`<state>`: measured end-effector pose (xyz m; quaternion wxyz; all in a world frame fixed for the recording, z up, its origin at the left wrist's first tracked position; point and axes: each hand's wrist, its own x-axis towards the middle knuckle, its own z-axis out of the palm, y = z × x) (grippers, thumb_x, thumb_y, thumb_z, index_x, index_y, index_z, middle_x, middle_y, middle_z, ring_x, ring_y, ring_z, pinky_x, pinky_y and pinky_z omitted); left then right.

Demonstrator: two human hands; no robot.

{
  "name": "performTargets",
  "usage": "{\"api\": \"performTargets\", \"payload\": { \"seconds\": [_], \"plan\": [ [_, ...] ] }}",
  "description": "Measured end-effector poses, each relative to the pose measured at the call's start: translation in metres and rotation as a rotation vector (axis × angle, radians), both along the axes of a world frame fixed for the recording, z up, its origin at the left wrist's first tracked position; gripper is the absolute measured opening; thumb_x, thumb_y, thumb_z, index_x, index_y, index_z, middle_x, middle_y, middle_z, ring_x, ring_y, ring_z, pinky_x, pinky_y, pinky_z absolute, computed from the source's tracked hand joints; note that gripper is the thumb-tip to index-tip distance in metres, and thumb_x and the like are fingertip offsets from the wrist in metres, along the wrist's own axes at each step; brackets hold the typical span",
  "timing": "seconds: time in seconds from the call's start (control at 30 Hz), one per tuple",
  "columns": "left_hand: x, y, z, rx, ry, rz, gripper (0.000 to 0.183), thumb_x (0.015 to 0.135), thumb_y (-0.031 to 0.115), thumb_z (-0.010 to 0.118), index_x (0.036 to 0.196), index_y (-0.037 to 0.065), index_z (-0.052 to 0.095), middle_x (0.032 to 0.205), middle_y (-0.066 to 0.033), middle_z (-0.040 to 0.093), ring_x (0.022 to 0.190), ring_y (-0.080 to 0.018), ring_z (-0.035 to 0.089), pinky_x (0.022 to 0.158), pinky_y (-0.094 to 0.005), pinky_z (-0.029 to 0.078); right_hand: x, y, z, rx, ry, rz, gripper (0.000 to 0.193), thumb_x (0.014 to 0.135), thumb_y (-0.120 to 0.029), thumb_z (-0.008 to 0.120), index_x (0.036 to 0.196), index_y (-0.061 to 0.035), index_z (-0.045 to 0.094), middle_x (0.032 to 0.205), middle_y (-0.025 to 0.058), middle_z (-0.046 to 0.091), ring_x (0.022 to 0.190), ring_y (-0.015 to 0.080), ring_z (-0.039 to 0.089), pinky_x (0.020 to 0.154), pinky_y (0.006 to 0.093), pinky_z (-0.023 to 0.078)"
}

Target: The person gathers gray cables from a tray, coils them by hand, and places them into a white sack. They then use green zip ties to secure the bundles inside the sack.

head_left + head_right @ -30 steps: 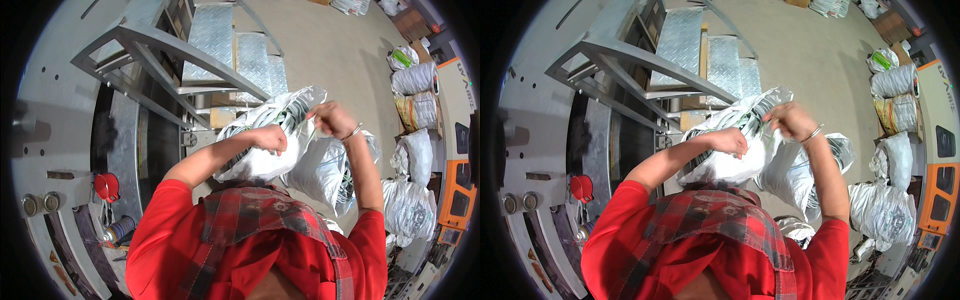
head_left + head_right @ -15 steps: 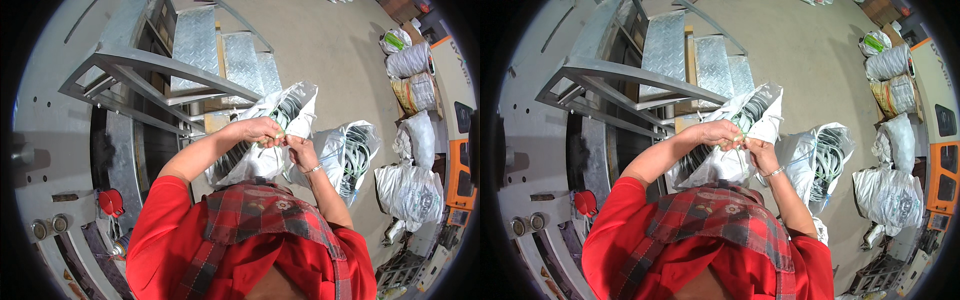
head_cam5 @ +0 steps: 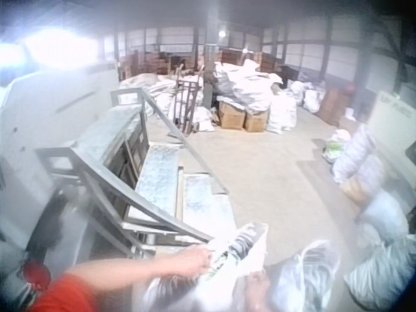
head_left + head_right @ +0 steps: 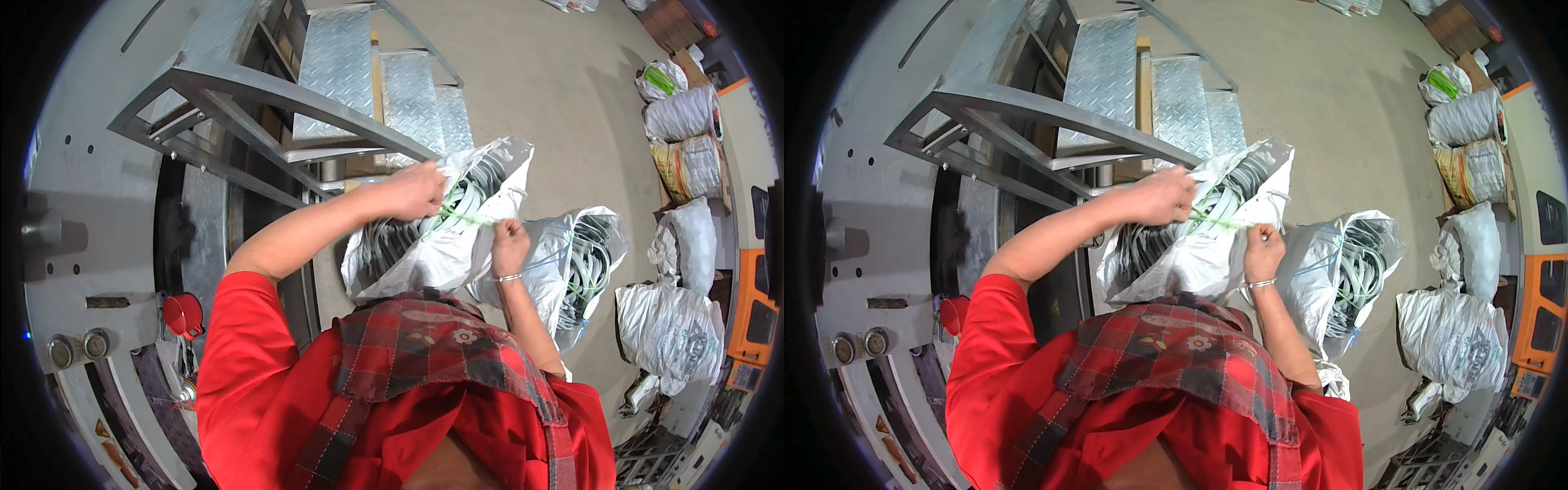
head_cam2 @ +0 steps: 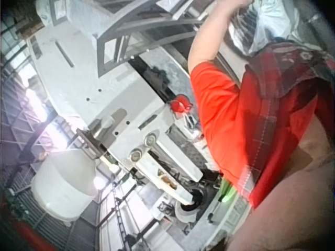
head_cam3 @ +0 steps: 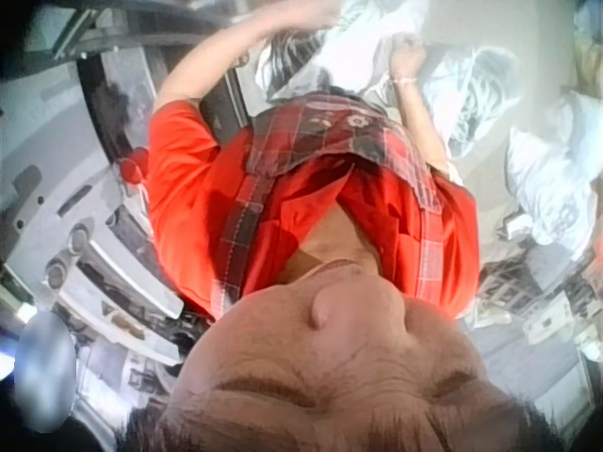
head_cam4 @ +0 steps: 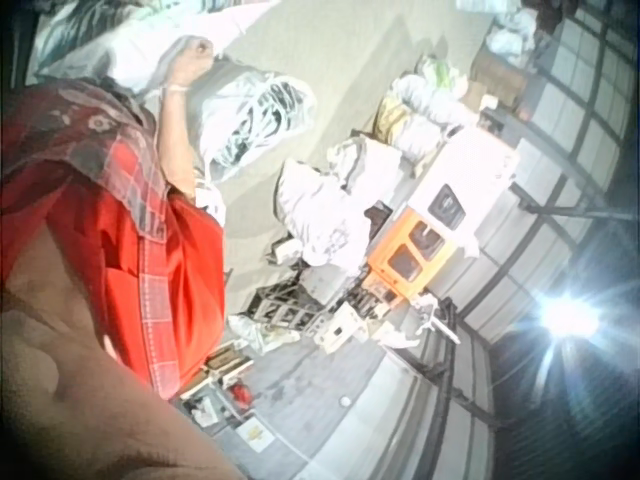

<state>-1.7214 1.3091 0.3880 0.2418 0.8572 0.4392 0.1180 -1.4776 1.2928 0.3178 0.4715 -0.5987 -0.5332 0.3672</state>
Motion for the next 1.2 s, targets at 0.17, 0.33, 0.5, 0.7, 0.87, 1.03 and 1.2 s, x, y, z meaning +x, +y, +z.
{"api": "performTargets", "payload": {
  "seconds": [0.17, 0.33, 0.5, 0.7, 0.87, 1.03, 1.2],
  "plan": [
    [0.012, 0.008, -0.033, -0.855, -1.097, 0.185, 0.016, 0.086, 0.015, 0.058, 0.084, 0.000, 0.060, 0.096, -0.0099, 0.061, 0.091, -0.0217, 0.058, 0.086, -0.0295, 0.044, -0.034, 0.017, 0.071, -0.543, 0.942, 0.281, 0.013, 0.090, -0.010, 0.049, 0.078, -0.0070, 0.049, 0.074, 0.0066, 0.056, 0.042, 0.0076, 0.035, 0.036, 0.0204, 0.028],
    [0.025, 0.007, -0.081, -1.026, -1.865, 0.331, 0.014, 0.090, 0.013, 0.053, 0.086, 0.000, 0.054, 0.072, -0.0067, 0.055, 0.062, -0.0147, 0.051, 0.060, -0.0290, 0.043, -0.016, 0.027, 0.030, -0.643, 0.910, 0.252, 0.019, 0.087, -0.009, 0.043, 0.068, -0.0102, 0.041, 0.058, 0.0003, 0.038, 0.041, 0.0070, 0.029, 0.034, 0.0217, 0.024],
    [0.023, 0.009, -0.072, -0.839, -1.425, 0.667, 0.013, 0.088, 0.010, 0.056, 0.079, 0.000, 0.056, 0.067, -0.0037, 0.053, 0.053, -0.0088, 0.044, 0.048, -0.0221, 0.035, 0.005, 0.037, 0.001, -0.712, 0.873, 0.138, 0.019, 0.085, -0.010, 0.043, 0.066, -0.0065, 0.045, 0.056, 0.0009, 0.040, 0.039, 0.0090, 0.030, 0.034, 0.0238, 0.023],
    [0.027, 0.009, -0.050, -0.690, -0.847, 0.328, 0.012, 0.084, 0.002, 0.053, 0.093, -0.004, 0.053, 0.078, -0.0084, 0.063, 0.062, -0.0108, 0.058, 0.053, -0.0224, 0.044, -0.008, 0.063, 0.023, -0.367, 0.377, 0.194, 0.014, 0.083, -0.010, 0.052, 0.073, -0.0005, 0.056, 0.063, 0.0060, 0.061, 0.043, 0.0104, 0.045, 0.039, 0.0242, 0.034],
    [0.051, 0.016, -0.030, -0.584, -0.471, 0.455, 0.022, 0.075, -0.003, 0.057, 0.087, 0.001, 0.039, 0.065, -0.0084, 0.060, 0.056, -0.0139, 0.060, 0.047, -0.0240, 0.043, -0.043, 0.048, 0.058, 0.209, -0.297, 0.292, 0.009, 0.081, -0.011, 0.055, 0.079, -0.0023, 0.058, 0.065, 0.0111, 0.061, 0.052, 0.0184, 0.055, 0.049, 0.0331, 0.043],
    [0.024, 0.037, -0.053, -1.305, -1.072, 0.446, 0.018, 0.075, -0.008, 0.057, 0.083, 0.000, 0.043, 0.078, -0.0168, 0.058, 0.060, -0.0159, 0.056, 0.051, -0.0281, 0.046, -0.039, -0.013, 0.040, 0.560, -0.559, 0.737, 0.017, 0.067, -0.002, 0.058, 0.083, -0.0079, 0.056, 0.070, 0.0097, 0.056, 0.060, 0.0296, 0.058, 0.051, 0.0395, 0.046],
    [0.024, 0.032, -0.048, -1.221, -0.975, 0.368, 0.019, 0.076, -0.009, 0.053, 0.089, -0.001, 0.041, 0.078, -0.0164, 0.057, 0.061, -0.0174, 0.058, 0.053, -0.0302, 0.050, -0.009, -0.002, 0.027, 0.519, -0.621, 0.751, 0.029, 0.064, 0.001, 0.058, 0.091, -0.0112, 0.057, 0.074, 0.0081, 0.059, 0.061, 0.0287, 0.059, 0.051, 0.0391, 0.047]
  ]
}}
